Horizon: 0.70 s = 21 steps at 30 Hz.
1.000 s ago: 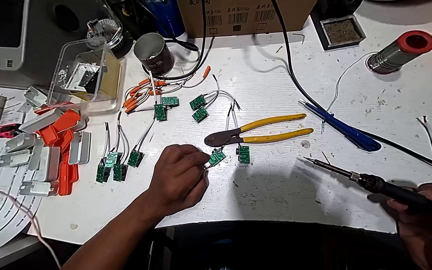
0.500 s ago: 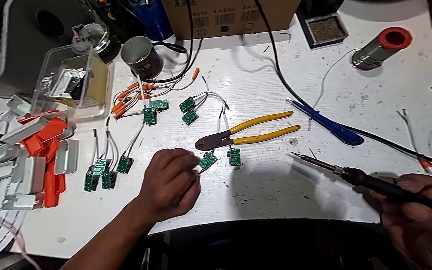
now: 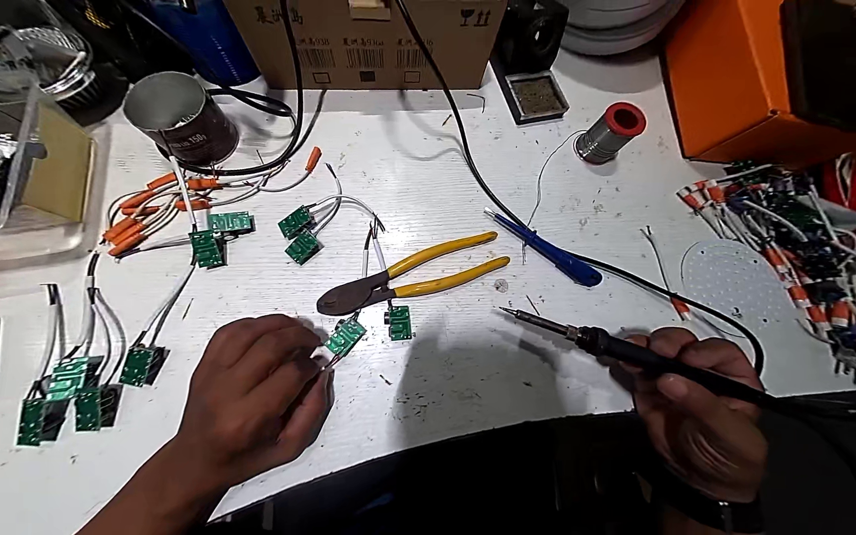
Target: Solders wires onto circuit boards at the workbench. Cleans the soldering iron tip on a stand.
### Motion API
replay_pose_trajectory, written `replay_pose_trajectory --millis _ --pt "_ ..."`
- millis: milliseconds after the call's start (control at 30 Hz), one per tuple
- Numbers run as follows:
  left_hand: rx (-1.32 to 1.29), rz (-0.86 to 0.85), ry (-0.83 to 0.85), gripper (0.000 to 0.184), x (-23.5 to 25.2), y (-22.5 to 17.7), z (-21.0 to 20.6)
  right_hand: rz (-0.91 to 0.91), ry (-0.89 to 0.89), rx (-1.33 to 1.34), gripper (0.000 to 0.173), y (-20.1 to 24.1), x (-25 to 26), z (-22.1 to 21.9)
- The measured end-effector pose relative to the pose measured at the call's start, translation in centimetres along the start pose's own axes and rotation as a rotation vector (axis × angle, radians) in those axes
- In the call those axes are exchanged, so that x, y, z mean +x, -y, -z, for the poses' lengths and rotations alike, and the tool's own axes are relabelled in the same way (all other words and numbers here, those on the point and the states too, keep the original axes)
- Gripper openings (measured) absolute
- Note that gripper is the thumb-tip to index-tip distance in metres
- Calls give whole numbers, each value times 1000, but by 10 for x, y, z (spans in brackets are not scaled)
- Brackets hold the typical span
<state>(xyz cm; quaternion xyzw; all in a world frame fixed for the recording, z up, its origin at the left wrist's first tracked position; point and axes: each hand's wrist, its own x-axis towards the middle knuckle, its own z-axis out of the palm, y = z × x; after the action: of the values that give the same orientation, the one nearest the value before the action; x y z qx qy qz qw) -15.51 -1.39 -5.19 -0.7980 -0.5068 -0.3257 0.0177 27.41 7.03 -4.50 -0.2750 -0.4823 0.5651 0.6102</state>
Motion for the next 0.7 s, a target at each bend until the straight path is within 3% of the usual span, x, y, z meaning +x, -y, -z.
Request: replay_pose_trajectory --millis 533,700 --pt "-4 11 -13 21 1 1 2 -15 -78 33 8 0 3 -5" --pt "0 18 -45 22 2 1 0 0 -198 30 10 1 11 -19"
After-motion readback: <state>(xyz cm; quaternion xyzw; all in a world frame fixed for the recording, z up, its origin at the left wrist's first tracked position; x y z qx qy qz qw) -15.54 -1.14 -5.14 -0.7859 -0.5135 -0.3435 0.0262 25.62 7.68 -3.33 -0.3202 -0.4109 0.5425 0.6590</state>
